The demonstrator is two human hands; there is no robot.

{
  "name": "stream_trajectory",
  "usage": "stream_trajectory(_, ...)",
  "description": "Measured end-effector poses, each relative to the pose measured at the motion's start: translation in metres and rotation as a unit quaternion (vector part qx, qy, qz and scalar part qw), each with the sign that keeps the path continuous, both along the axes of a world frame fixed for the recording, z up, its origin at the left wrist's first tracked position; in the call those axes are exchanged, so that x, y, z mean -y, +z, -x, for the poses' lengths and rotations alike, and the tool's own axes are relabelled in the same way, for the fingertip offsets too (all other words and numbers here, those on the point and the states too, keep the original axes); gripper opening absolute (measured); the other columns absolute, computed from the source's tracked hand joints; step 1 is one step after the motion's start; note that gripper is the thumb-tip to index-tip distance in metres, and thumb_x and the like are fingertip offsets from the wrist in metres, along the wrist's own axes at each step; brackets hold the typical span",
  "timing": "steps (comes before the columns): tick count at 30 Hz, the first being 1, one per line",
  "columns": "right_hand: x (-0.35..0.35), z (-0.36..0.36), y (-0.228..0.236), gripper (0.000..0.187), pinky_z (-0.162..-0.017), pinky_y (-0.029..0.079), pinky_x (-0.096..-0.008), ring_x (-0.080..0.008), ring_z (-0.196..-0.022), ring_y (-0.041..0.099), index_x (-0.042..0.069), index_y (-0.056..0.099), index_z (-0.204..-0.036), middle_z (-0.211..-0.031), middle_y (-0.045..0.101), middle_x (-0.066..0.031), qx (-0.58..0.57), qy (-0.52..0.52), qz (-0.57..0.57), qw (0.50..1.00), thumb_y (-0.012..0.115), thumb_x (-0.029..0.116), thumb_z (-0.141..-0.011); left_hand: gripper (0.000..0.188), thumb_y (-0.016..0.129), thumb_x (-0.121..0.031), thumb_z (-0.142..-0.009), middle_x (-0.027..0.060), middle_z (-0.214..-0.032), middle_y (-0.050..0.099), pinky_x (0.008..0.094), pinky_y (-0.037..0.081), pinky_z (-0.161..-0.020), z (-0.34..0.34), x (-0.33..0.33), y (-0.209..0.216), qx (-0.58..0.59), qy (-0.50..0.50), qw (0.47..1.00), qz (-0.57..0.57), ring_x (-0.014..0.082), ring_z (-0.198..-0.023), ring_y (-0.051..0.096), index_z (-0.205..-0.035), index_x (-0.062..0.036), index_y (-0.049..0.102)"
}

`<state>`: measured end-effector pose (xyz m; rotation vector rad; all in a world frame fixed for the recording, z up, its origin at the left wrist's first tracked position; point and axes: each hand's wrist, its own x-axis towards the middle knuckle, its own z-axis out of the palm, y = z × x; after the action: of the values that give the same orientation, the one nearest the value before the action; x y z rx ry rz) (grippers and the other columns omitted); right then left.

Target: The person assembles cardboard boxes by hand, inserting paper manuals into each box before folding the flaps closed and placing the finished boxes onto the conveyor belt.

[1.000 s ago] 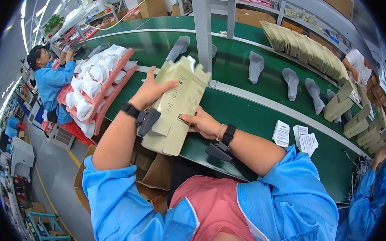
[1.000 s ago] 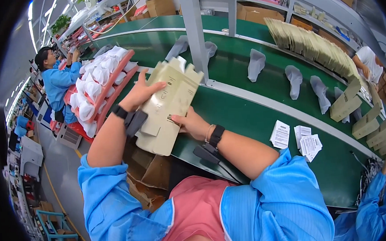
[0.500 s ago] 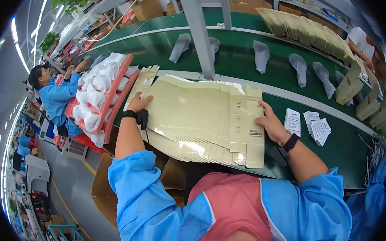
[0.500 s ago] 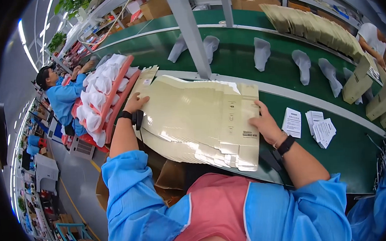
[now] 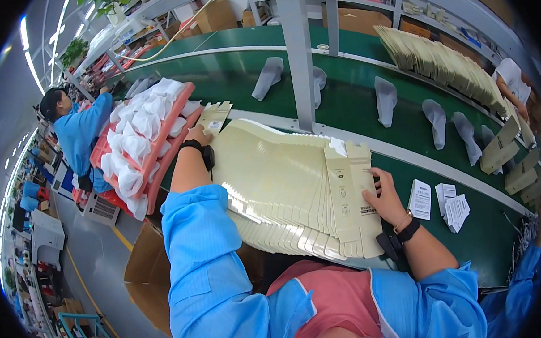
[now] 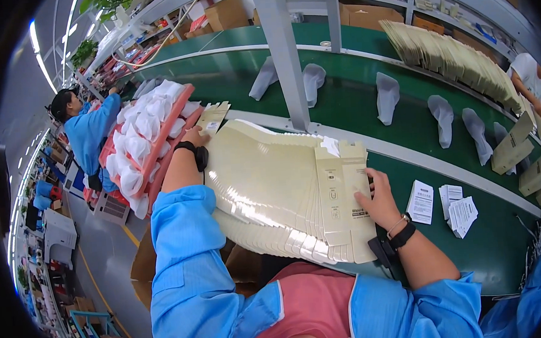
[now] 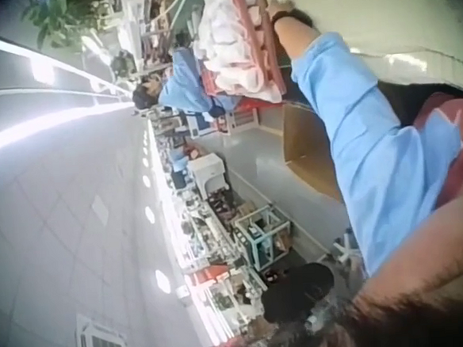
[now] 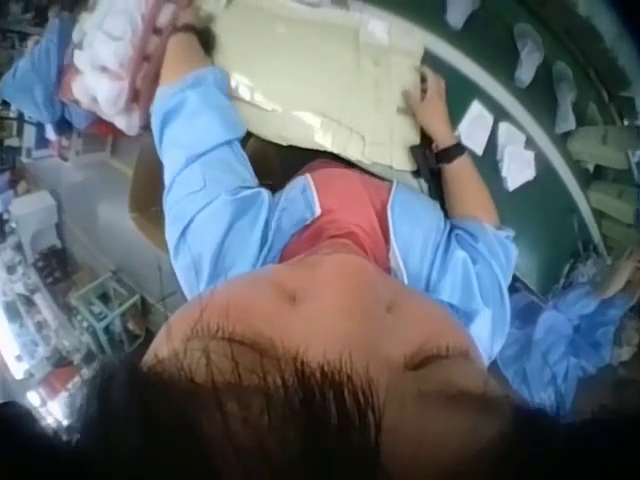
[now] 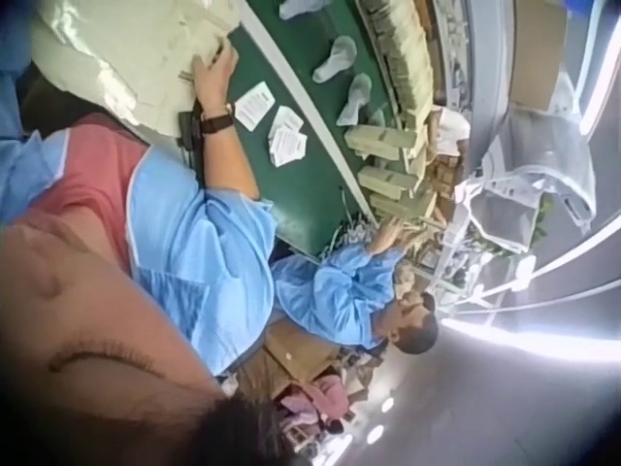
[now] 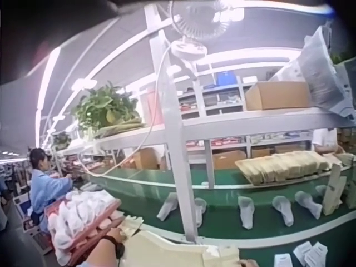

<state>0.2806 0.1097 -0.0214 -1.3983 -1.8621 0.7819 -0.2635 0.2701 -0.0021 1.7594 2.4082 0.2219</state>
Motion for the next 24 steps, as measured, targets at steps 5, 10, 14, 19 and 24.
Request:
stream_trajectory(5,-0.01,0.012,0.0,0.057,-0.08,0.046,-0.0284,-0.0181,-0.092,0.048,0.006,0.043,-0.126,-0.118,0.041,-0.0099,0.008,-0.007,0.002,1.0,0.068,0.009,-0.076,0.064,0.071,-0.04,-0.071,0.0201,-0.122,0.057,0.0371,0.043,-0.098,-0.01,-0.033,0.001,-0.049,0.066,0.995,0.063,0.0311,-0.113,0.055,-0.121,-0.0045,0.055)
stream_trajectory(10,-0.024,0.014,0.005,0.055,-0.081,0.045,-0.0284,-0.0183,-0.091,0.048,0.006,0.044,-0.125,-0.118,0.042,-0.0096,0.004,-0.012,0.012,1.0,0.068,0.01,-0.076,0.06,0.068,-0.042,-0.072,0.0197,-0.116,0.06,0.0379,0.043,-0.097,-0.012,-0.053,0.019,-0.125,-0.016,0.984,0.124,0.0322,-0.11,0.057,-0.117,-0.0043,0.058)
stream_trajectory(14,-0.029,0.014,0.005,0.053,-0.082,0.045,-0.0286,-0.0184,-0.092,0.048,0.006,0.045,-0.124,-0.119,0.042,-0.0099,0.004,0.001,0.013,1.0,0.068,0.011,-0.076,0.036,0.06,-0.03,-0.08,0.0188,-0.099,0.066,0.0389,0.05,-0.084,-0.001,-0.062,0.029,-0.228,-0.023,0.973,0.011,0.0314,-0.095,0.064,-0.105,-0.0043,0.062)
stream_trajectory(19,-0.023,-0.001,0.004,0.052,-0.082,0.045,-0.0283,-0.0184,-0.094,0.049,0.007,0.045,-0.123,-0.12,0.041,-0.01,0.011,0.005,0.005,1.0,0.068,0.012,-0.077,0.018,0.048,-0.013,-0.085,0.0165,-0.083,0.068,0.039,0.054,-0.066,-0.018,-0.023,0.098,-0.273,-0.029,0.946,-0.171,0.0324,-0.077,0.066,-0.092,-0.0019,0.062)
stream_trajectory(24,-0.001,-0.022,0.012,0.053,-0.089,0.043,-0.0323,-0.0229,-0.104,0.048,0.007,0.045,-0.125,-0.124,0.042,-0.0124,0.054,-0.01,-0.053,0.997,0.067,0.013,-0.077,0.023,0.046,-0.005,-0.085,0.009,-0.082,0.068,0.0315,0.051,-0.064,-0.075,0.068,0.141,0.112,-0.074,0.932,-0.336,0.0203,-0.071,0.065,-0.101,-0.0003,0.061)
